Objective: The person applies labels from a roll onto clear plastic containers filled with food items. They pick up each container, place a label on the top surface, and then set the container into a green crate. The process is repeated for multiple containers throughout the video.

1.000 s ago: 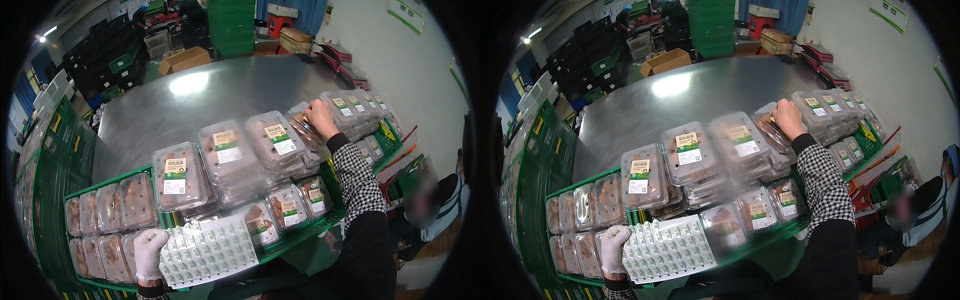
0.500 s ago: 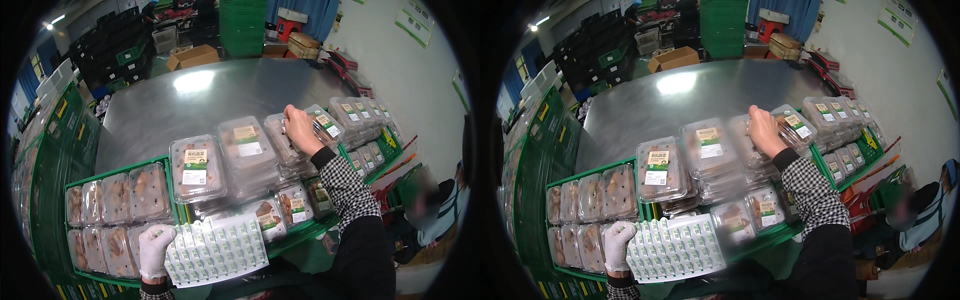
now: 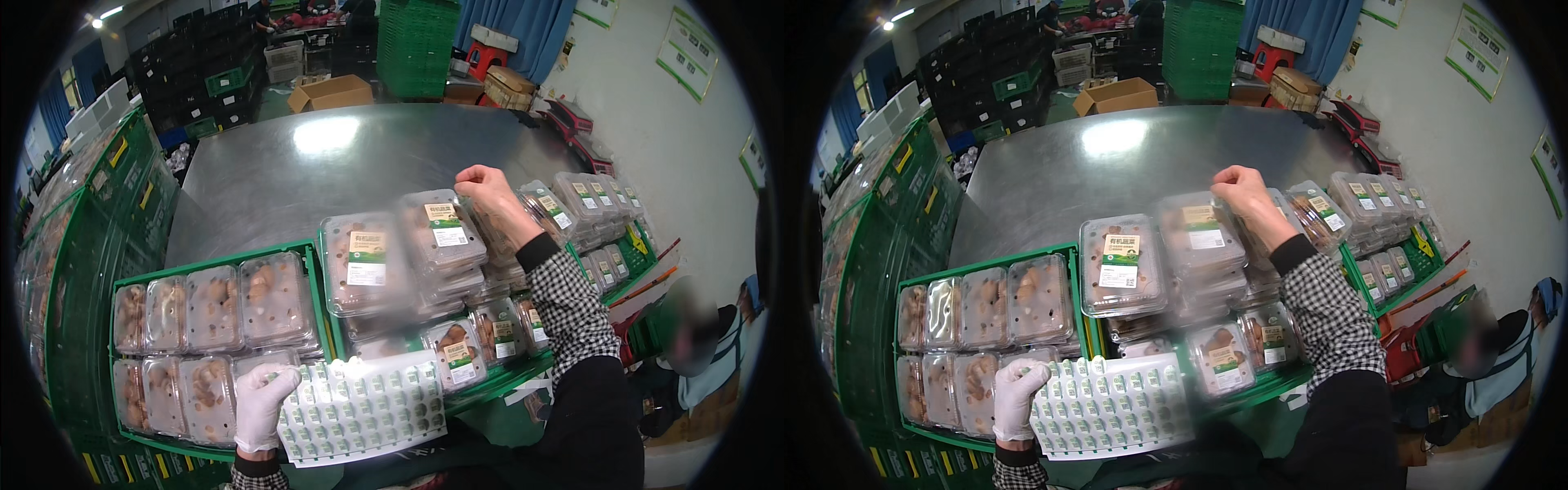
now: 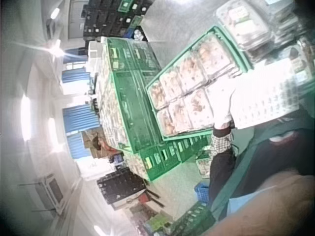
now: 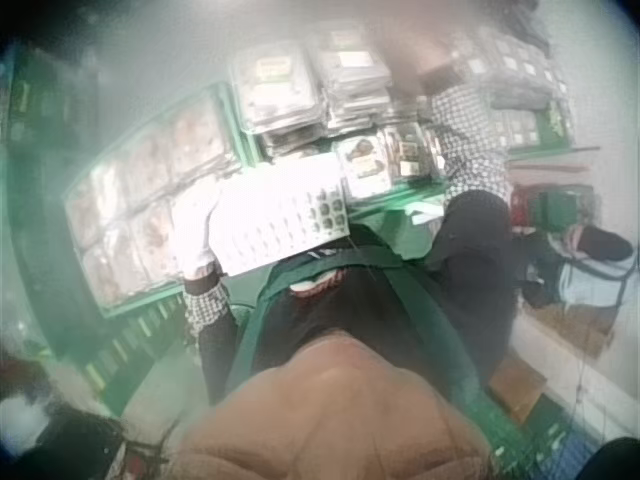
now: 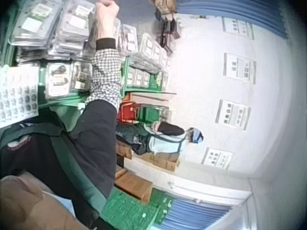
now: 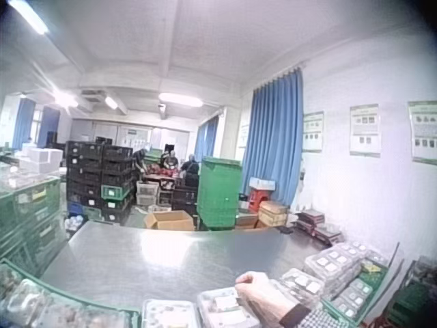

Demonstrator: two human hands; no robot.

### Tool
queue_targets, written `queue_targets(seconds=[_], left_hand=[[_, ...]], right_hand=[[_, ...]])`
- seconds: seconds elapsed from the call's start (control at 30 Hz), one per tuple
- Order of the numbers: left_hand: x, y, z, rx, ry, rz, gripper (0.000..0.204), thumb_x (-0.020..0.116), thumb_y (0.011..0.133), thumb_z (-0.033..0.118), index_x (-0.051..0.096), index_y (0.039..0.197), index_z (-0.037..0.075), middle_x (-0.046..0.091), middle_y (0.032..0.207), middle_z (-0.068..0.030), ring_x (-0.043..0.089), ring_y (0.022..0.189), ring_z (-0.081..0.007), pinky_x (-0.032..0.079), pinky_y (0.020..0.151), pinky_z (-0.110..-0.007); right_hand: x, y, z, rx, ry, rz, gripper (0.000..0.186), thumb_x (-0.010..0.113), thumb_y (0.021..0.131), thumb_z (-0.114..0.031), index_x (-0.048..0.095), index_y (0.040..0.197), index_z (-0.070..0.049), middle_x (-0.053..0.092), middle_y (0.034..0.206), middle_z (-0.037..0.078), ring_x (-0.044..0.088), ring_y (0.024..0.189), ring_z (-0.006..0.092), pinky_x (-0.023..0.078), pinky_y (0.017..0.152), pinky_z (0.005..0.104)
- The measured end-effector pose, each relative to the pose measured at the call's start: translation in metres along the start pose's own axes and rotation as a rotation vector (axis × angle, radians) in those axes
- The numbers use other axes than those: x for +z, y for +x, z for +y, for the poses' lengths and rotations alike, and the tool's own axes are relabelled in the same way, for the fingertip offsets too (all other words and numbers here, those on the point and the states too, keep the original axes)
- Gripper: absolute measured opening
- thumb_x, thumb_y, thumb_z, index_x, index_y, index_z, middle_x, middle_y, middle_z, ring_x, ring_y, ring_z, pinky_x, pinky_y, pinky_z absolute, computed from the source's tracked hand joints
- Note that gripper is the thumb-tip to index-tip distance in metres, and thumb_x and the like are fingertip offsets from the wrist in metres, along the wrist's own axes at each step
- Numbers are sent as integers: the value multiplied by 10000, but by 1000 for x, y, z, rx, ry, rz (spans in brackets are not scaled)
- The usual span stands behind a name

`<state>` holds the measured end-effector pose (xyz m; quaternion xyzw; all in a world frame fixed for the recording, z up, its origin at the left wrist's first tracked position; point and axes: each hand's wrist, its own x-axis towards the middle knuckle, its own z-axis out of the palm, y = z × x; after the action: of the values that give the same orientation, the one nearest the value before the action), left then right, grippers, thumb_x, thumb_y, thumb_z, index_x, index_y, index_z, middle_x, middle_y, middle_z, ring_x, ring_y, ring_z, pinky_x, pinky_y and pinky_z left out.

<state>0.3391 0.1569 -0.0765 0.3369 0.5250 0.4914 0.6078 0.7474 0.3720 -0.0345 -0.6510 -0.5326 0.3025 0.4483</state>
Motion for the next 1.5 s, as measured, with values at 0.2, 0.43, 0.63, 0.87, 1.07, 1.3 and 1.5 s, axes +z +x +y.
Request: queue_targets(seconds=[0.2, 0.43, 0.63, 0.87, 1.07, 1.3, 1.5], left_hand=[[-8, -3, 3, -28, -13, -12, 132, 695, 815, 20, 664, 922, -51, 689, 840, -76, 632, 728, -108, 508, 697, -238], [-21, -6, 1, -52, -77, -17, 129, 686, 824, 27, 669, 915, -61, 693, 848, -85, 635, 718, -111, 505, 681, -235], [-28, -6, 1, -81, -77, -45, 126, 681, 830, 35, 672, 910, -62, 691, 841, -80, 633, 722, -106, 499, 675, -228], [-33, -7, 3, -74, -51, -19, 138, 690, 826, 52, 675, 904, -61, 688, 840, -70, 628, 731, -101, 493, 683, -231], [-39, -10, -2, -77, -53, -26, 161, 694, 825, 62, 679, 921, -67, 689, 850, -70, 627, 745, -99, 492, 693, -231], [-41, -14, -4, -77, -30, -29, 158, 686, 832, 59, 682, 932, -63, 688, 863, -65, 621, 762, -94, 487, 706, -227], [-38, -15, -5, -67, 11, -66, 148, 683, 839, 65, 680, 926, -54, 677, 850, -42, 601, 768, -80, 474, 717, -223]], right_hand=[[44, 13, 9, -199, -384, 126, 193, 614, 741, -10, 651, 930, -1, 656, 900, 160, 642, 892, 276, 513, 775, 393], [73, -15, 11, -652, -1101, 98, 269, 641, 720, 15, 535, 966, 31, 513, 1033, 177, 590, 936, 356, 553, 699, 428], [66, -22, 1, -701, -1085, 199, 275, 647, 715, 0, 543, 969, 21, 507, 1072, 198, 591, 934, 345, 552, 730, 432], [101, -31, -43, 110, 483, -302, 164, 681, 803, 9, 605, 945, -24, 608, 909, 44, 571, 817, 134, 447, 699, 254], [129, -29, -22, -6, 173, -213, 287, 648, 794, -24, 608, 1073, 30, 622, 983, 100, 582, 855, 170, 489, 745, 296], [144, -57, -10, -744, -406, -19, 268, 523, 753, 126, 531, 1000, 25, 528, 1132, 212, 560, 998, 369, 485, 842, 386], [142, -61, -2, -767, -470, -55, 312, 486, 757, 144, 511, 1044, 24, 477, 1256, 263, 476, 1166, 442, 427, 957, 439]])
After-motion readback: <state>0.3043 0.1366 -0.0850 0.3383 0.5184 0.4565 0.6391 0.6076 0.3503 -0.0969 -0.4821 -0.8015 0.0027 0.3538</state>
